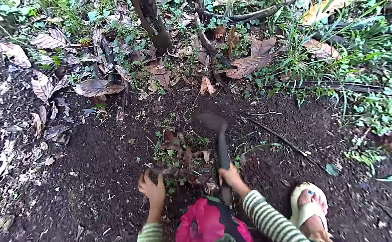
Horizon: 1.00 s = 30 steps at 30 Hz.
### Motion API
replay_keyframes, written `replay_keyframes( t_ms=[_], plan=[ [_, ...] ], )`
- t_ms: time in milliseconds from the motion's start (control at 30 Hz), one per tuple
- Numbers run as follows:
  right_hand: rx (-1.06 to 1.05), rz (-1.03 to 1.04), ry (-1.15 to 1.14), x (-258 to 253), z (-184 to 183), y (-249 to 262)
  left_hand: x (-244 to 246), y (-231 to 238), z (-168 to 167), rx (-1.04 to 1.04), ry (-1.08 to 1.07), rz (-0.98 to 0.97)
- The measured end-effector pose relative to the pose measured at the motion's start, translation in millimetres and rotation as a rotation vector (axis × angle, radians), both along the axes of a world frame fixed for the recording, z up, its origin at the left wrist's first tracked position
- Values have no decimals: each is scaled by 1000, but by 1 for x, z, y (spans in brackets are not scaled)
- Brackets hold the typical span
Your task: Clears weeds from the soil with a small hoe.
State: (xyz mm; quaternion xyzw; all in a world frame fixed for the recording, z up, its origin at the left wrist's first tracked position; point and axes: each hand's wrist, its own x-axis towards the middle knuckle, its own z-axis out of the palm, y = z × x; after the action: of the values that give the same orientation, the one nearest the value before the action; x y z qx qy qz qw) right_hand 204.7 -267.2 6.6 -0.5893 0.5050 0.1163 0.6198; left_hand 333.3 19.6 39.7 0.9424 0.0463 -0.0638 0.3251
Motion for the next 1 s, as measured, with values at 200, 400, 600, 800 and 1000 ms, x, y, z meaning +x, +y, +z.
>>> replay_keyframes(
  t_ms=[200,400,600,800,1000],
  plan=[
    [-163,325,159,-75,31,-15,143,-83,19,64,174,-128],
    [-940,524,455,-70,169,-122,161,-150,-23,135,438,-202],
    [-1121,727,734,2,240,-134,22,-178,-20,338,495,-1026],
    [-1122,826,802,41,239,-116,-17,-142,-40,409,309,-1298],
    [-1175,849,804,43,227,-135,29,-140,-52,398,237,-1301]
  ],
)
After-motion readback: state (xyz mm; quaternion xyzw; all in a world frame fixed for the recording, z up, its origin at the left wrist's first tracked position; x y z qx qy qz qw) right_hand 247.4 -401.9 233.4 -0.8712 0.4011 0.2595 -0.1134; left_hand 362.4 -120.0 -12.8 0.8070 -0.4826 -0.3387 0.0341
